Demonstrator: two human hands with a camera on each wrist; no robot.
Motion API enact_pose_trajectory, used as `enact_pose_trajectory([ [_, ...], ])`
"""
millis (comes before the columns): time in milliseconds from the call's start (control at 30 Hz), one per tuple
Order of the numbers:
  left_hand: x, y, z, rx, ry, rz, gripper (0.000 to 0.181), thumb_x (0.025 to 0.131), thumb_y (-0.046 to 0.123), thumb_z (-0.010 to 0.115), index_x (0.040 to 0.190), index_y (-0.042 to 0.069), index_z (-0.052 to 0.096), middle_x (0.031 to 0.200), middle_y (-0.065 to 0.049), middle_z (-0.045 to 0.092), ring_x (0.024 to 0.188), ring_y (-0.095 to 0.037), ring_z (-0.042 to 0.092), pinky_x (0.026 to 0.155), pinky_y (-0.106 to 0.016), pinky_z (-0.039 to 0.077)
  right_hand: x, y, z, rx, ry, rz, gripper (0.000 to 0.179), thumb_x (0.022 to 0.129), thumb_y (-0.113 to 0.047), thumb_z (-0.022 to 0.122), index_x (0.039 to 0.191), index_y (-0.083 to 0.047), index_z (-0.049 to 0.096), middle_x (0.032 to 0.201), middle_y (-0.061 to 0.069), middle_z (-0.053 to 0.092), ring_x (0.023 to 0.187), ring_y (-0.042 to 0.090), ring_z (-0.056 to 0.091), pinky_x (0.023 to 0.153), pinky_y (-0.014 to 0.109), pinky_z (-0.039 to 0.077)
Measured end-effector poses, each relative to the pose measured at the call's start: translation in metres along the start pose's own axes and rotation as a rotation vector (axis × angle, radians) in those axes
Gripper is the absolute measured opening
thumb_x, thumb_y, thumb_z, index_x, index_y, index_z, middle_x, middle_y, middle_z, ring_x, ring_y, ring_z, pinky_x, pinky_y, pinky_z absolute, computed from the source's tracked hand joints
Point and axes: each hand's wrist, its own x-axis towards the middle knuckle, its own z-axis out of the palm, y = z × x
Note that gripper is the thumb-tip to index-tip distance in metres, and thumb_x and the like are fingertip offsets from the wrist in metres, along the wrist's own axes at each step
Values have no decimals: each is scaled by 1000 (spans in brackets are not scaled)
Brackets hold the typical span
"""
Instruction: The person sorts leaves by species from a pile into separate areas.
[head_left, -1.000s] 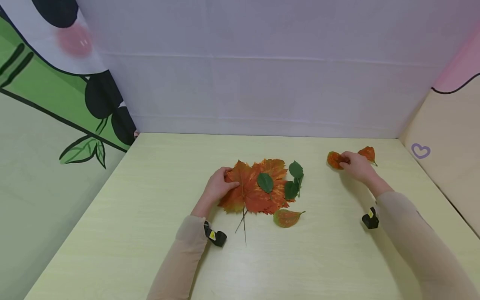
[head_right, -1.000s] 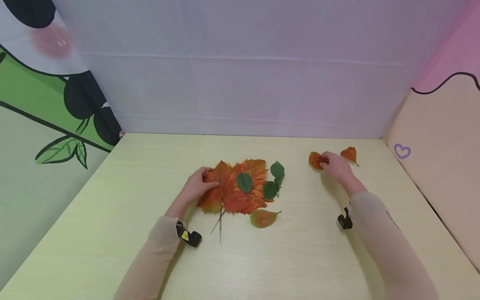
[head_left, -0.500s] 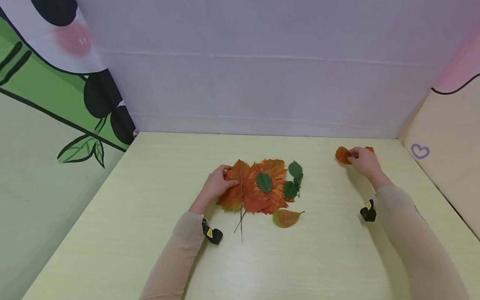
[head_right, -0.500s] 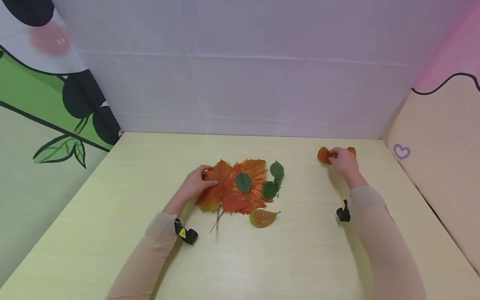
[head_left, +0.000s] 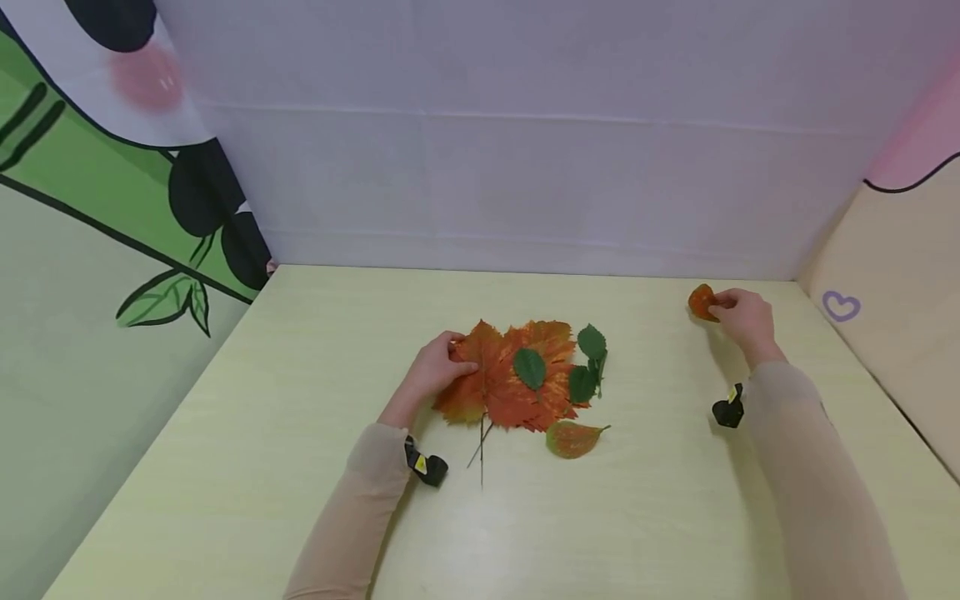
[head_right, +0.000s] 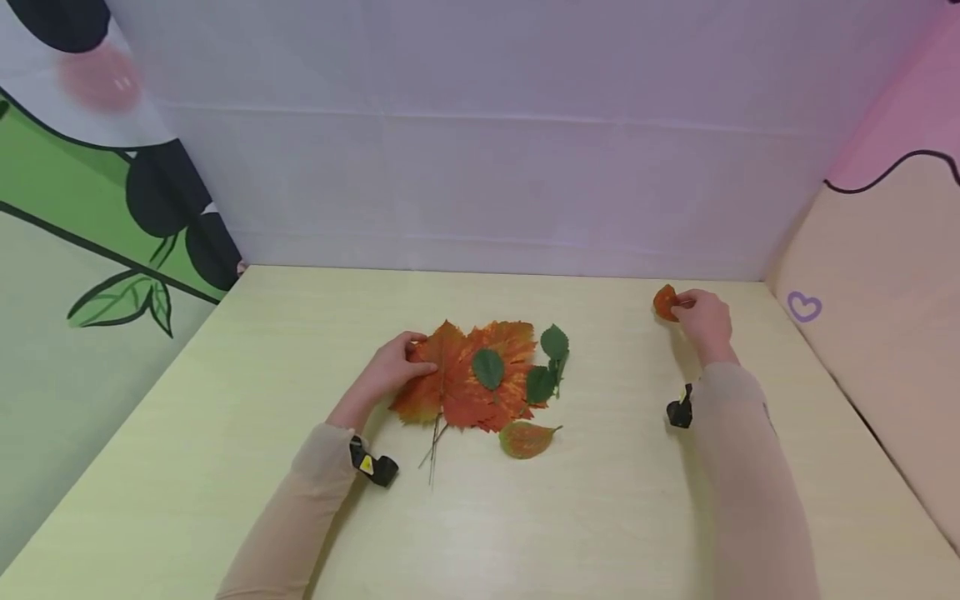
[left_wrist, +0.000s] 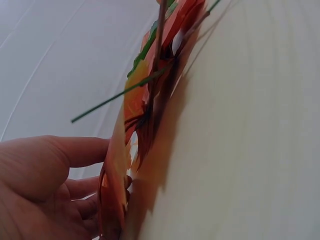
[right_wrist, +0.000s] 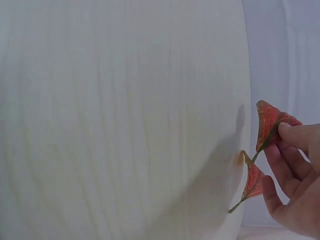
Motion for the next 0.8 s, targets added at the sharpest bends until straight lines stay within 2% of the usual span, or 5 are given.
enact_pose_trajectory([
  [133, 1, 0, 1, -2, 4, 0, 57, 81, 23, 67, 131, 6, 43, 124, -17, 52, 112, -30, 49, 94, -42, 40, 3, 3, -1, 7, 3, 49, 35, 92, -18, 50, 118, 6, 51, 114, 28, 53, 102, 40, 48, 80, 44, 37],
  [267, 1, 0, 1, 7, 5, 3, 56, 82, 22, 66, 131, 5, 43, 123, -17, 52, 111, -30, 49, 94, -42, 41, 4, 7, -2, 10, 2, 87, 38, 92, -22, 50, 119, 5, 51, 116, 28, 53, 104, 41, 47, 82, 46, 38],
  [500, 1, 0, 0, -3, 23, 26, 56, 81, 24, 68, 128, 5, 45, 119, -18, 54, 107, -30, 51, 91, -40, 42, 3, 13, 0, 46, 67, 151, 39, 91, -23, 52, 118, 5, 52, 114, 27, 53, 103, 38, 46, 79, 40, 37],
  [633, 1, -1, -1, -1, 18, 30, 57, 80, 27, 69, 127, 5, 46, 117, -18, 54, 106, -29, 51, 90, -40, 42, 2, 15, 0, 107, 77, 200, 41, 92, -23, 52, 122, 5, 50, 119, 27, 51, 109, 39, 44, 88, 43, 37],
  [800, 2, -1, 1, -9, 4, 2, 57, 82, 23, 67, 130, 5, 44, 121, -17, 52, 110, -29, 50, 94, -42, 40, 2, 21, -3, 108, 61, 252, 45, 93, -27, 49, 125, 5, 49, 129, 28, 44, 120, 43, 37, 100, 50, 29],
])
